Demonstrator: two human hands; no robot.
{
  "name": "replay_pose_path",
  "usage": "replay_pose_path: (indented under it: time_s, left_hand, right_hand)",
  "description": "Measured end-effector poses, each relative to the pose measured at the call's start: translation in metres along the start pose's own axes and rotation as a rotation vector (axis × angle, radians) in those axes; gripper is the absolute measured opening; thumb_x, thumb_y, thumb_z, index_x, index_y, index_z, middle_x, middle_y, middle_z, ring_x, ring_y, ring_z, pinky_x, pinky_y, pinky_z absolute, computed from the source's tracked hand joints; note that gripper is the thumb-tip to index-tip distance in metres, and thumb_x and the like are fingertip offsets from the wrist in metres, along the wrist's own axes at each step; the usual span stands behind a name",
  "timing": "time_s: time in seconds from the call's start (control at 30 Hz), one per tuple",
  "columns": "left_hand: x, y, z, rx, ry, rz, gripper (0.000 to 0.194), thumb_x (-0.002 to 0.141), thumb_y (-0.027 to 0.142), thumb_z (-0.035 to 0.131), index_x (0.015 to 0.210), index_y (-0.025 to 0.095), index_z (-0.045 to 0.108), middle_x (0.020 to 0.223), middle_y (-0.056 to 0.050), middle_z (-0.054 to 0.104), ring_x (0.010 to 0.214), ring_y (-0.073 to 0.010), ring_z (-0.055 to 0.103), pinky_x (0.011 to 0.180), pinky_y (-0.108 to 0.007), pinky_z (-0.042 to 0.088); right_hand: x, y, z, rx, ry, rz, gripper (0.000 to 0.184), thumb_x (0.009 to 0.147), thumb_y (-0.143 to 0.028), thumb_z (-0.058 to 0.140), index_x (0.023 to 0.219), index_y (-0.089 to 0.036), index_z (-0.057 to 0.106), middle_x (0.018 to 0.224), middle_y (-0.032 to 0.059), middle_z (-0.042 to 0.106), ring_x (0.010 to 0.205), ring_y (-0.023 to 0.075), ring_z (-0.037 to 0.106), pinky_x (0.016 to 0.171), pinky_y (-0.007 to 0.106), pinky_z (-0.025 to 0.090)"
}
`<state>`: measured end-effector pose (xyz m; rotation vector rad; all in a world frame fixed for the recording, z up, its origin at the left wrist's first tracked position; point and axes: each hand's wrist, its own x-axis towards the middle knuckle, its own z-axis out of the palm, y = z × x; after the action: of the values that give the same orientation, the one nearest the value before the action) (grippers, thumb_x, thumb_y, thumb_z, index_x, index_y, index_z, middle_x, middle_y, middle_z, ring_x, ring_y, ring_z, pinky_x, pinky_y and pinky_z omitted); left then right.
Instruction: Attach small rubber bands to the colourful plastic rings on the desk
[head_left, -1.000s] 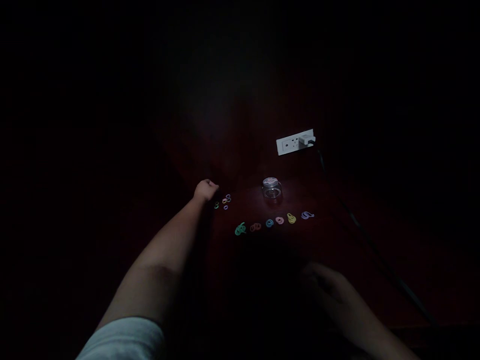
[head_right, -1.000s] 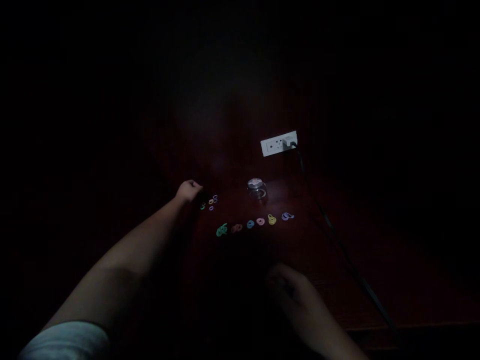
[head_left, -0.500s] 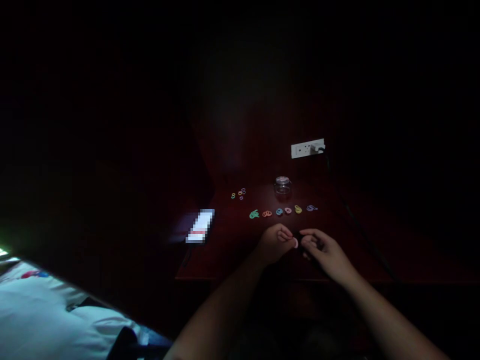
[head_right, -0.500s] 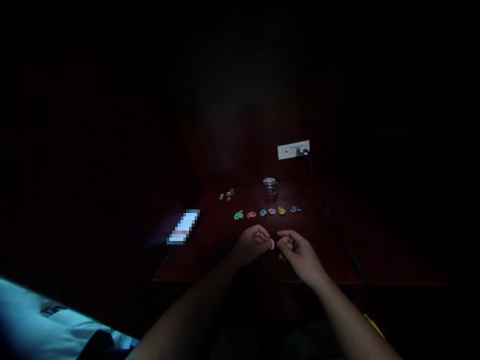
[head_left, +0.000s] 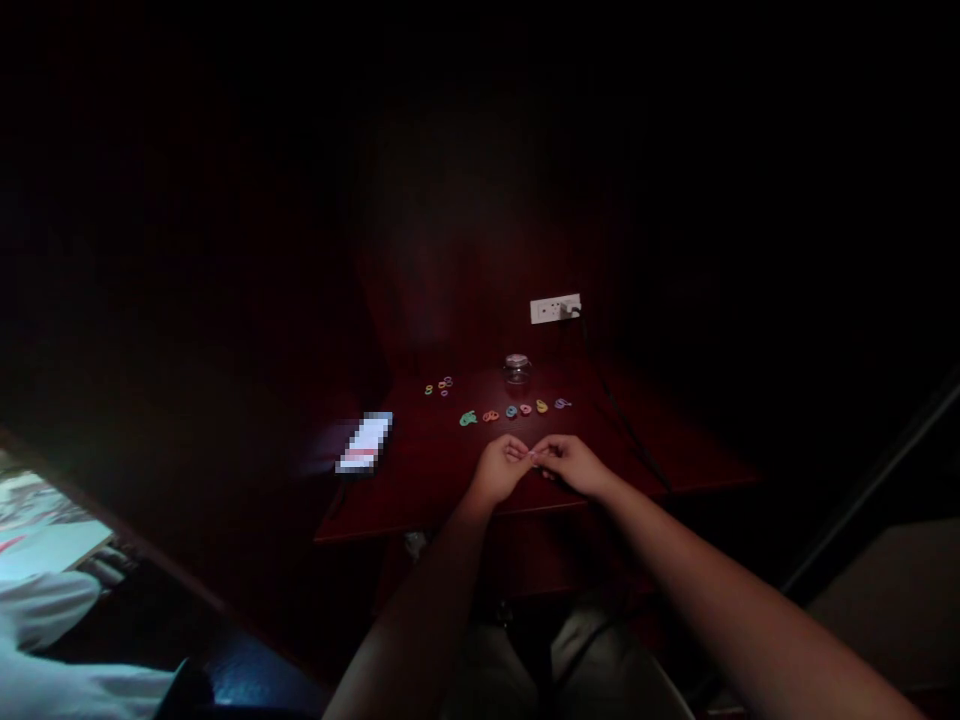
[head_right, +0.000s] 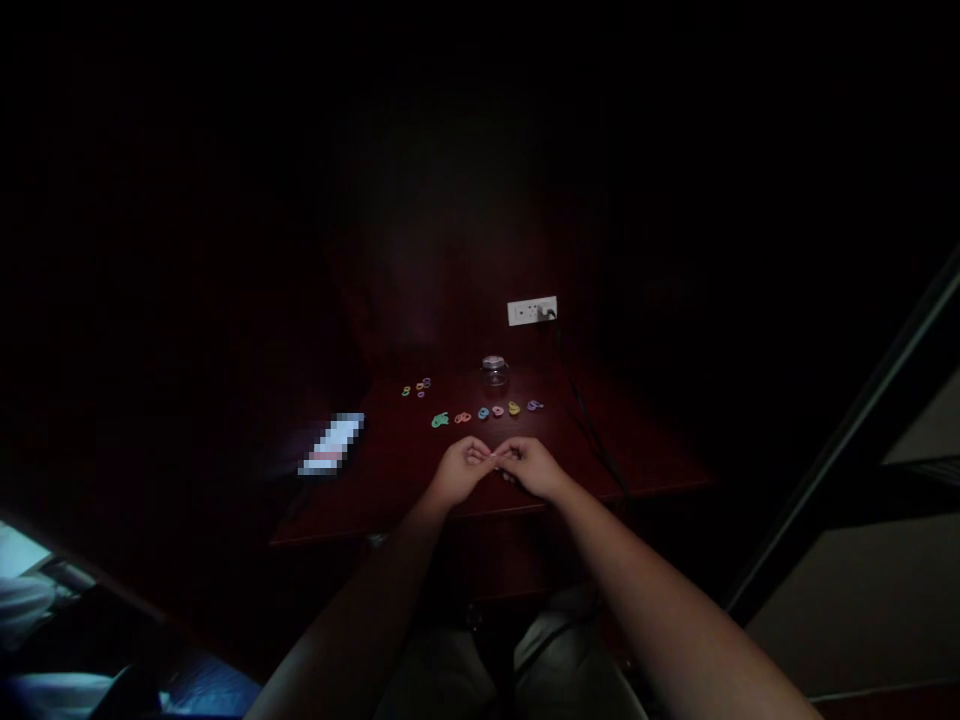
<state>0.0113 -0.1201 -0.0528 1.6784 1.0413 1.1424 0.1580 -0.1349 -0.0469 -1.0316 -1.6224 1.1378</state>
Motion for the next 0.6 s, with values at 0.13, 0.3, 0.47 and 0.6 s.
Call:
replay_pose_path:
  time_s: [0.13, 0.3, 0.47, 0.6]
  left_hand:
    - [0.002, -0.001, 0.0, -0.032, -0.004, -0.023, 0.019, 0.062, 0.026, 0.06, 0.072, 0.012, 0.052, 0.06, -0.002, 0.055, 0.053, -0.0079, 0.052, 0.051, -0.019, 0.042]
    - [0.005, -0.005, 0.0, -0.059, 0.019, -0.05, 0.015, 0.065, 0.024, 0.057, 0.074, 0.013, 0.051, 0.061, -0.002, 0.056, 0.053, -0.0081, 0.053, 0.05, -0.019, 0.043]
    - [0.007, -0.007, 0.0, -0.044, 0.037, -0.041, 0.016, 0.064, 0.025, 0.057, 0.074, 0.013, 0.052, 0.062, -0.003, 0.058, 0.052, -0.0086, 0.053, 0.048, -0.02, 0.042]
    - [0.007, -0.007, 0.0, -0.026, -0.003, -0.036, 0.013, 0.065, 0.024, 0.056, 0.07, 0.012, 0.052, 0.058, -0.003, 0.058, 0.051, -0.0083, 0.053, 0.049, -0.019, 0.042]
  right_hand:
    - [0.012, 0.001, -0.001, 0.045, 0.013, 0.02, 0.018, 0.064, -0.029, 0.056, 0.069, -0.012, 0.055, 0.053, -0.001, 0.054, 0.041, 0.007, 0.046, 0.042, 0.02, 0.036]
    - [0.022, 0.003, 0.007, 0.015, 0.102, 0.013, 0.011, 0.065, -0.024, 0.052, 0.067, -0.014, 0.05, 0.047, -0.0037, 0.051, 0.036, 0.0061, 0.042, 0.037, 0.018, 0.032]
    - [0.02, 0.004, 0.009, -0.042, 0.159, -0.101, 0.012, 0.065, -0.026, 0.053, 0.065, -0.015, 0.049, 0.049, -0.0032, 0.05, 0.039, 0.0063, 0.042, 0.038, 0.018, 0.032]
    - [0.017, 0.005, 0.006, -0.051, 0.177, -0.127, 0.013, 0.066, -0.027, 0.053, 0.066, -0.015, 0.049, 0.049, -0.003, 0.049, 0.04, 0.0064, 0.041, 0.039, 0.018, 0.031]
